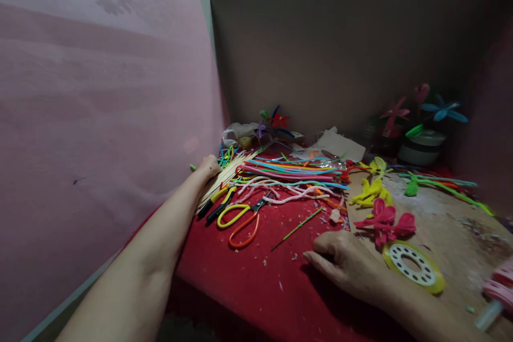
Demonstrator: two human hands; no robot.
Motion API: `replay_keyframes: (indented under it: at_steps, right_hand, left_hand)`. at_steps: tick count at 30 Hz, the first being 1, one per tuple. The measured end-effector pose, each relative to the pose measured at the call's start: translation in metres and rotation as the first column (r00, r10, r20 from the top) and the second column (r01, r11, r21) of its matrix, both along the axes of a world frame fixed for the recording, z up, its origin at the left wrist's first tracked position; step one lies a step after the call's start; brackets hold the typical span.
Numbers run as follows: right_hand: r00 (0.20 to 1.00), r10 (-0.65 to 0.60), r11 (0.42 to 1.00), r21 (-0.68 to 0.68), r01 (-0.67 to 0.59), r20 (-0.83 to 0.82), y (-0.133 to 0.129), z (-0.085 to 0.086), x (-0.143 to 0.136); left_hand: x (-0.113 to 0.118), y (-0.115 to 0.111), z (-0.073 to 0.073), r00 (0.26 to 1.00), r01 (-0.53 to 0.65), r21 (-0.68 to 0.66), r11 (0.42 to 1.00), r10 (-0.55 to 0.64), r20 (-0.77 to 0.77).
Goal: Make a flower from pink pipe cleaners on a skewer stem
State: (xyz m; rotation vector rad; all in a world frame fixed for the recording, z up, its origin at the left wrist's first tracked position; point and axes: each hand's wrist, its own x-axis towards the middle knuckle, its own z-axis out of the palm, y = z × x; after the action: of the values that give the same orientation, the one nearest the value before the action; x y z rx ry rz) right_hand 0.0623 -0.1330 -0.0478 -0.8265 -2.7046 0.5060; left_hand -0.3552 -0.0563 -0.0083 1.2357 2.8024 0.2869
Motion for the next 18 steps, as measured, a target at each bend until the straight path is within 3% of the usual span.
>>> replay_keyframes:
  at_steps: [10,18]
  right_hand:
    - [1.0,-0.003,1.0,0.02,0.003,-0.001,0.0,0.001,-0.001]
    - [1.0,0.007,1.0,0.017,-0.008,0.007,0.0,0.001,-0.002]
  left_hand:
    - [0.003,-0.002,0.0,0.999,-0.048,0.002,0.999,0.048,0.0]
    - [0.01,-0.001,0.022,0.994,-0.037,0.053,0.998,0.042,-0.104]
